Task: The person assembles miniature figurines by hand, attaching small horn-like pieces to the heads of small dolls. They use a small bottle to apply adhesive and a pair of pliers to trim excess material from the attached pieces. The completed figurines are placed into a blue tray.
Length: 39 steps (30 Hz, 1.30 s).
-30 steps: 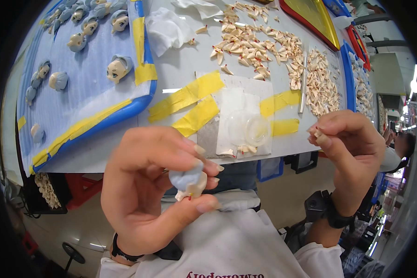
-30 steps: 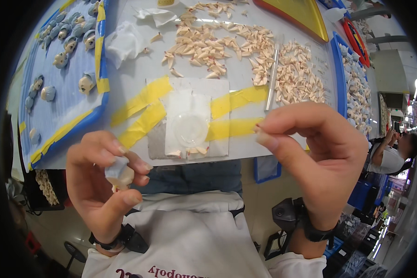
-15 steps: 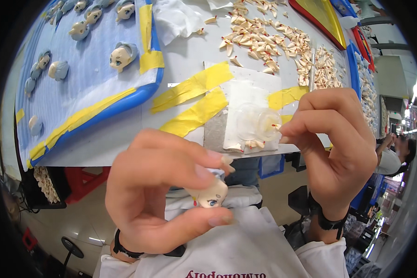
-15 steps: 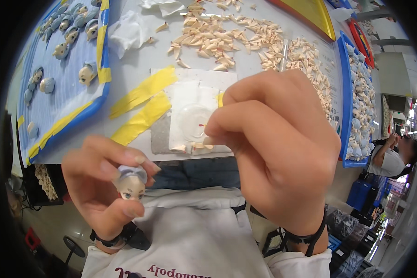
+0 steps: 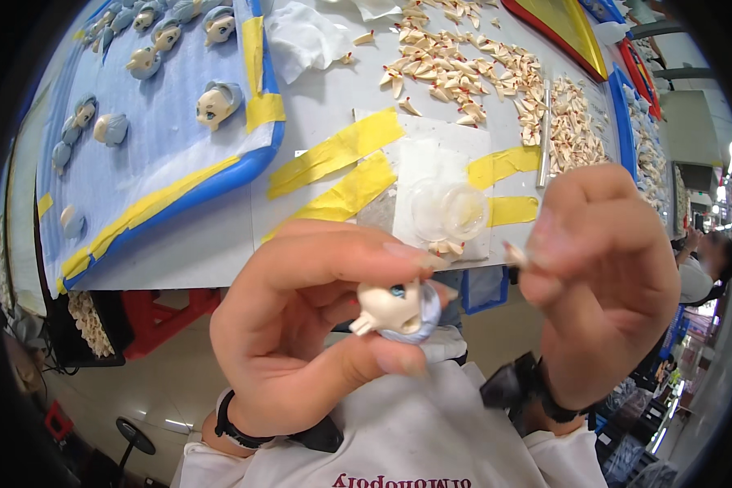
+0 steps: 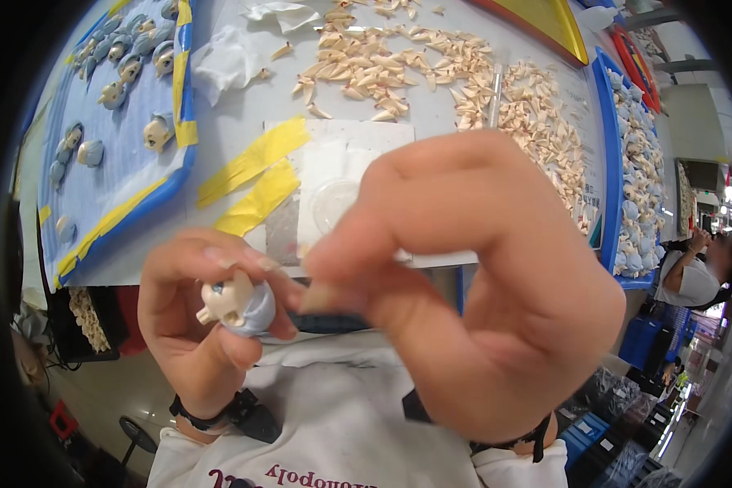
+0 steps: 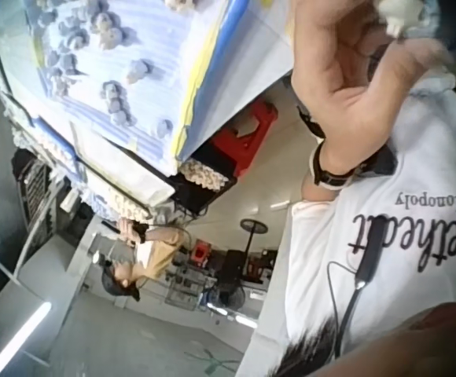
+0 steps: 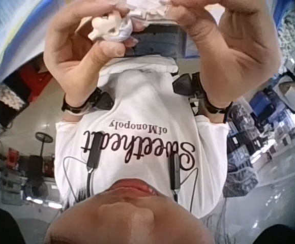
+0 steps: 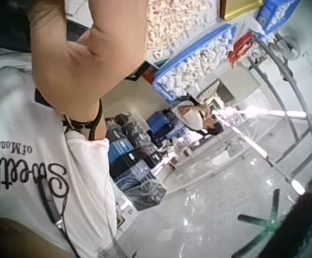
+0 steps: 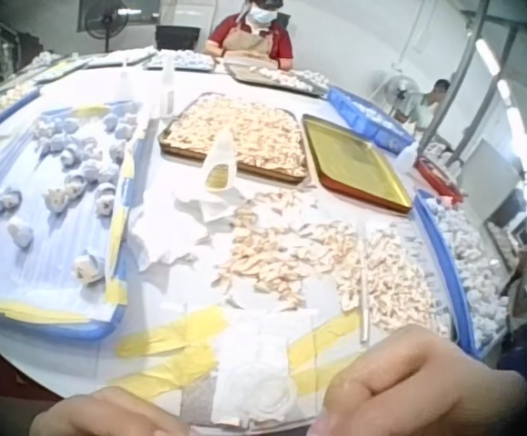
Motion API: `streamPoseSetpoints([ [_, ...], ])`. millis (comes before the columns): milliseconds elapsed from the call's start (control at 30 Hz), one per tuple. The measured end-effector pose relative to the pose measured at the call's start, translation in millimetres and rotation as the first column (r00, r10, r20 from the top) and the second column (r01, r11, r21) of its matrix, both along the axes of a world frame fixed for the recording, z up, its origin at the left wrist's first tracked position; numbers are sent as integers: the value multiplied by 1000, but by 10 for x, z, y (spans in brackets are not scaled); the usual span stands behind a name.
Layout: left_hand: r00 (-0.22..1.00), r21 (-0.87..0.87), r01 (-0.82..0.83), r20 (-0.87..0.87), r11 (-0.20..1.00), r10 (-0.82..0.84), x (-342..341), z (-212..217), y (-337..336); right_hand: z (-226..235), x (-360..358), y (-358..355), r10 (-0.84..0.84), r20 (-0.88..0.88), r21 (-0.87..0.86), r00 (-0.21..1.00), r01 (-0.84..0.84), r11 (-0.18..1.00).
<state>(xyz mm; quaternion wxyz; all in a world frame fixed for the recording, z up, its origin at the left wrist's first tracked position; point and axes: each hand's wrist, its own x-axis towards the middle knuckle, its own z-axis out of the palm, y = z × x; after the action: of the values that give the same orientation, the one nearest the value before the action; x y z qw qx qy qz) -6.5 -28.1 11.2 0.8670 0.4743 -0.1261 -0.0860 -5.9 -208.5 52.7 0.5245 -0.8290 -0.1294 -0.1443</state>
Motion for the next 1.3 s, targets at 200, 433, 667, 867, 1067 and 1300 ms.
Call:
streamPoseSetpoints([
  [200, 997, 86, -54, -42, 995, 58, -71, 96, -15, 110, -172, 277, 74, -154, 118, 985, -56, 991],
  [433, 995, 210, -19, 103, 977, -3, -75, -18, 116, 149, -178, 239, 92, 4, -221, 996, -89, 971],
  [667, 865, 347, -292, 494, 891, 91, -19, 93, 23, 243, -219, 74, 191, -141, 61, 971, -184, 981],
  [867, 608, 564, -581, 780, 586, -147, -39, 285, -28, 376, -290, -200, 83, -296, 62, 952, -67, 996],
  [1067, 725, 727, -686, 682, -23, -94, 565, 327, 833, 425, -392, -2035, -738, -134, -304, 662, 681, 666],
  [1300, 864, 798, -503, 451, -333, -225, 878, 171, 1618, 642, -354, -2030, -694, -76, -228, 716, 665, 711],
])
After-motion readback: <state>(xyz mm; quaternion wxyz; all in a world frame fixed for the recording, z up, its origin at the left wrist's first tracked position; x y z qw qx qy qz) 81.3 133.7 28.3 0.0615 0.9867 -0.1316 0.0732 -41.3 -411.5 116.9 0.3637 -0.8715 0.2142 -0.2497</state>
